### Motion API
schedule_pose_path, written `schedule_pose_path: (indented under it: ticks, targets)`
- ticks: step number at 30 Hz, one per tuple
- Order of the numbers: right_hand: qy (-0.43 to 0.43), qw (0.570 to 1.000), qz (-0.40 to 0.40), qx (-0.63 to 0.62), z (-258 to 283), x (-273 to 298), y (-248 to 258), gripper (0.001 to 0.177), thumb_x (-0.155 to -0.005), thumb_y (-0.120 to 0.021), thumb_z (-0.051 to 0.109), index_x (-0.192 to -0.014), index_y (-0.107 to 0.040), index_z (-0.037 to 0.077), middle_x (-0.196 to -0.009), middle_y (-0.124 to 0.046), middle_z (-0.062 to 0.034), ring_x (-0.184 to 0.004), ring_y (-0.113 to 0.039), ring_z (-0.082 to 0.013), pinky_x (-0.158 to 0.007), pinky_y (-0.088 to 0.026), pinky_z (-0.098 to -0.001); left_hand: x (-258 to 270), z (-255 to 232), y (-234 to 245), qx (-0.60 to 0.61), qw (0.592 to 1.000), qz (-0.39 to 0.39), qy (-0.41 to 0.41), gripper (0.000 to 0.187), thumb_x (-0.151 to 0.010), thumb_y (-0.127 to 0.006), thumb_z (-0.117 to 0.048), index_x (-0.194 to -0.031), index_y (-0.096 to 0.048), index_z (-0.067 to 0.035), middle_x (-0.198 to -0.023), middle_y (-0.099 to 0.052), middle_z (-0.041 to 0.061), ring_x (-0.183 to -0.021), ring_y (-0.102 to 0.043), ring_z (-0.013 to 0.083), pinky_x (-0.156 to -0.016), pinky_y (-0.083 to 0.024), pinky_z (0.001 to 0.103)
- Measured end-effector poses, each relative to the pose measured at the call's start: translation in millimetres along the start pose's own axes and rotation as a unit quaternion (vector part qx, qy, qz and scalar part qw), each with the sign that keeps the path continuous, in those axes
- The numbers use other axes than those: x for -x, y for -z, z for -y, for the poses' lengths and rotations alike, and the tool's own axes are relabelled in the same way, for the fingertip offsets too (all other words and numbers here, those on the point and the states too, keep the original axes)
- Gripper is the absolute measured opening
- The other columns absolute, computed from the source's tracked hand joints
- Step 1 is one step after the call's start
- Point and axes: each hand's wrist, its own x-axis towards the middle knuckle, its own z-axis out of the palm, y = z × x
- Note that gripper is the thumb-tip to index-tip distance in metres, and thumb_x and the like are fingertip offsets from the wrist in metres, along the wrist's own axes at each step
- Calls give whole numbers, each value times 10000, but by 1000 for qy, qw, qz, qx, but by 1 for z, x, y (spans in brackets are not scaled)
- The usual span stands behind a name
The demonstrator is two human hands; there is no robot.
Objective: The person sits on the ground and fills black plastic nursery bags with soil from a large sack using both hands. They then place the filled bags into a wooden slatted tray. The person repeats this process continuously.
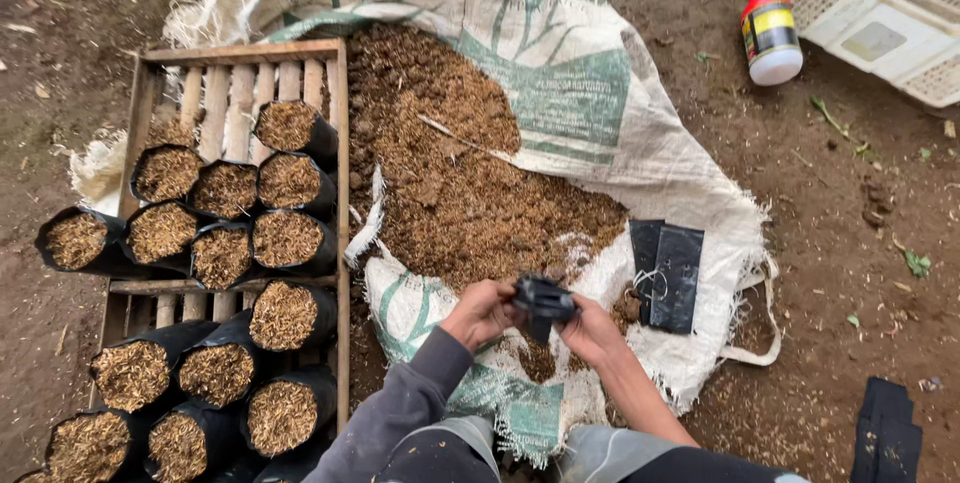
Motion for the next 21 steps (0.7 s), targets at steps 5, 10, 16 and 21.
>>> schedule_pose_path:
  ticks: [5,10,16,21]
  targets:
    - [-44,998,-35,-4,15,86,-96,250,-846,-598,110,-1085,-621,40,-950,-677,-83,-802,-669,-206,-696,-557,-260,-9,21,-11,-60,995,48,68,180,-833,-552,-178,-1004,-561,-124,-863,-550,20,-670,-555,158,-605,-445,294]
    - [18,999,-45,-19,21,69,-76,263,-887,-606,178,-1130,-629,81,-1014,-681,-23,-883,-661,-158,-783,-551,-253,0,15,-19,-196,972,120,-42,376,-838,-684,-229,-1166,-544,-114,-1160,-569,216,-961,-584,260,-664,-505,292]
    - [193,956,70,210,12,101,-117,139,-991,-566,41,-1012,-691,-15,-903,-697,-162,-781,-671,-206,-750,-595,-340,-6,8,-20,-365,875,-88,-307,266,-744,-784,-185,-989,-847,-265,-773,-729,20,-722,-655,143,-638,-512,268]
    - [-42,995,86,-2,18,164,-176,76,-849,-602,135,-808,-579,75,-656,-547,-22,-462,-454,-65,-411,-319,-130,10,11,-11,-26,982,187,-26,236,-902,-698,-70,-1123,-720,10,-1055,-730,139,-929,-705,220,-890,-544,355]
